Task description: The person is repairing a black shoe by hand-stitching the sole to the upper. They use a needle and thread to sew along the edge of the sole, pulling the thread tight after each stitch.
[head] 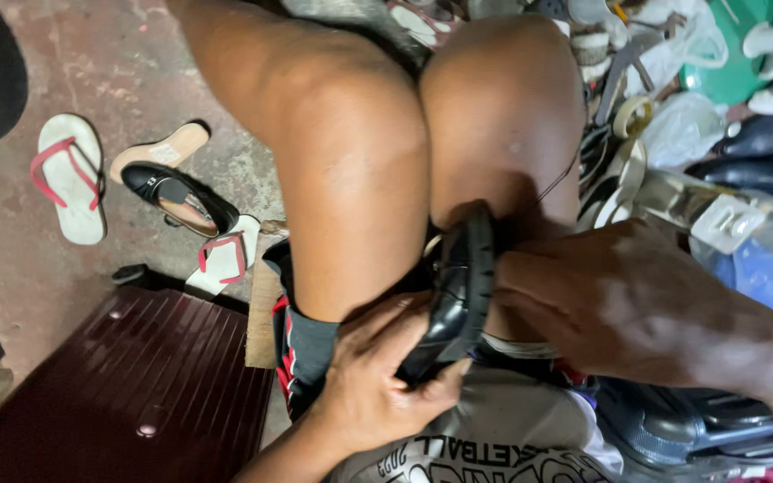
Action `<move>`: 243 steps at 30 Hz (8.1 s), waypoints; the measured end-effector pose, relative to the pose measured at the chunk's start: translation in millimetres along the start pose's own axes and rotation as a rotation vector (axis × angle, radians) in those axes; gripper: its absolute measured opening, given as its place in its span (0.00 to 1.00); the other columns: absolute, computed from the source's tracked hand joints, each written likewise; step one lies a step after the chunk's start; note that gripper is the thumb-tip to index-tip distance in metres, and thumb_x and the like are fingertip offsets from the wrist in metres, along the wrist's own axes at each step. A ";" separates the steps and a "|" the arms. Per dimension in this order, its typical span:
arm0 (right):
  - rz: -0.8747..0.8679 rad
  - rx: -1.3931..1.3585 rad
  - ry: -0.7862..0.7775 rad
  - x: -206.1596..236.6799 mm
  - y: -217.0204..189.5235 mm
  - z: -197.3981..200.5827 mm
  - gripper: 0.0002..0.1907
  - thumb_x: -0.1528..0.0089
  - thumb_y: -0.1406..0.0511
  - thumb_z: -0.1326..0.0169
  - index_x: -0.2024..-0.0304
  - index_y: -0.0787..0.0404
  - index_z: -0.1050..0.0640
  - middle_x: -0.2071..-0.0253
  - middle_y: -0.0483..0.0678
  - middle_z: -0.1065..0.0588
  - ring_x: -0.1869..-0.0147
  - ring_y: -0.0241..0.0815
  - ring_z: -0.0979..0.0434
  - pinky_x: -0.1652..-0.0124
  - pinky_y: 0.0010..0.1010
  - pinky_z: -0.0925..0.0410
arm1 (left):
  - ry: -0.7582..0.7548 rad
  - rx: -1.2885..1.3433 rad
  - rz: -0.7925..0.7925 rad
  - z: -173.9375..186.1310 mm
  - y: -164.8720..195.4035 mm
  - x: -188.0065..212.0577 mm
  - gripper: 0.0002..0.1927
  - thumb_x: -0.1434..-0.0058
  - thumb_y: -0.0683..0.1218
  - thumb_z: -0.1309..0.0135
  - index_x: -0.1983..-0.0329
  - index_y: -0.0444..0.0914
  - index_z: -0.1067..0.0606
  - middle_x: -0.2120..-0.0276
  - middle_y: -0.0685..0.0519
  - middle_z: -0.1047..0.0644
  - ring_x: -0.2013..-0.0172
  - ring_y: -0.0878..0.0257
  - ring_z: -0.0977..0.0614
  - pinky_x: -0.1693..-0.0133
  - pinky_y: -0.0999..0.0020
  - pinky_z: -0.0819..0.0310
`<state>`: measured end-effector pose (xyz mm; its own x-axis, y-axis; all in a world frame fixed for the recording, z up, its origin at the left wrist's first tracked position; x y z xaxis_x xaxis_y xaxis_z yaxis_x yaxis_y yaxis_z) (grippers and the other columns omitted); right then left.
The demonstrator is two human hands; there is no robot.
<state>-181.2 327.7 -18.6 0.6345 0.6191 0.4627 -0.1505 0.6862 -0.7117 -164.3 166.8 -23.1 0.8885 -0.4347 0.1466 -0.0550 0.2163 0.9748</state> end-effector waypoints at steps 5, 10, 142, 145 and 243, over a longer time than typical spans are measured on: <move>-0.088 -0.014 0.038 22.5 33.6 -16.6 0.08 0.38 0.64 0.39 0.56 0.51 0.18 0.68 0.36 0.22 0.69 0.32 0.20 0.67 0.26 0.28 | 0.108 -0.128 -0.141 14.9 29.2 24.0 0.21 0.45 0.48 0.32 0.53 0.33 0.24 0.56 0.44 0.21 0.59 0.49 0.18 0.55 0.59 0.22; 0.224 -0.219 0.394 53.8 32.5 -13.9 0.21 0.42 0.78 0.47 0.47 0.61 0.24 0.46 0.54 0.22 0.41 0.50 0.20 0.44 0.35 0.28 | 0.266 -0.087 -0.029 55.1 32.0 46.3 0.03 0.38 0.42 0.40 0.62 0.40 0.22 0.58 0.49 0.19 0.58 0.55 0.17 0.54 0.63 0.22; 0.121 0.455 0.516 68.2 -2.3 18.7 0.17 0.41 0.53 0.40 0.74 0.55 0.28 0.77 0.43 0.32 0.78 0.40 0.28 0.78 0.35 0.35 | 0.032 0.905 0.499 -96.5 -65.1 32.4 0.07 0.30 0.37 0.51 0.55 0.30 0.22 0.66 0.57 0.21 0.67 0.75 0.26 0.64 0.78 0.31; 0.038 0.462 0.523 66.0 10.6 21.3 0.23 0.43 0.46 0.39 0.79 0.54 0.26 0.80 0.42 0.30 0.81 0.41 0.29 0.80 0.36 0.36 | 0.035 0.910 0.512 -96.4 -71.0 35.9 0.06 0.27 0.39 0.50 0.54 0.31 0.23 0.67 0.56 0.22 0.69 0.75 0.26 0.68 0.80 0.32; -0.166 -1.187 0.317 32.9 25.7 -19.9 0.13 0.30 0.62 0.55 0.66 0.64 0.27 0.75 0.38 0.36 0.77 0.26 0.45 0.75 0.20 0.47 | -0.089 -0.259 -0.191 -3.7 73.4 -42.2 0.06 0.38 0.41 0.41 0.58 0.37 0.22 0.54 0.48 0.20 0.40 0.47 0.23 0.40 0.57 0.30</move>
<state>-149.1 358.1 -32.2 0.7605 0.3246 0.5624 0.6238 -0.1250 -0.7715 -204.1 204.3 41.6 0.8278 -0.5610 -0.0090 0.2364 0.3341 0.9124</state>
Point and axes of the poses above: each hand's wrist, its own x-axis away from the middle knuckle, its own z-axis out of the back of the hand, y = z × x, the point moved 10 cm from there along -x, towards the middle knuckle
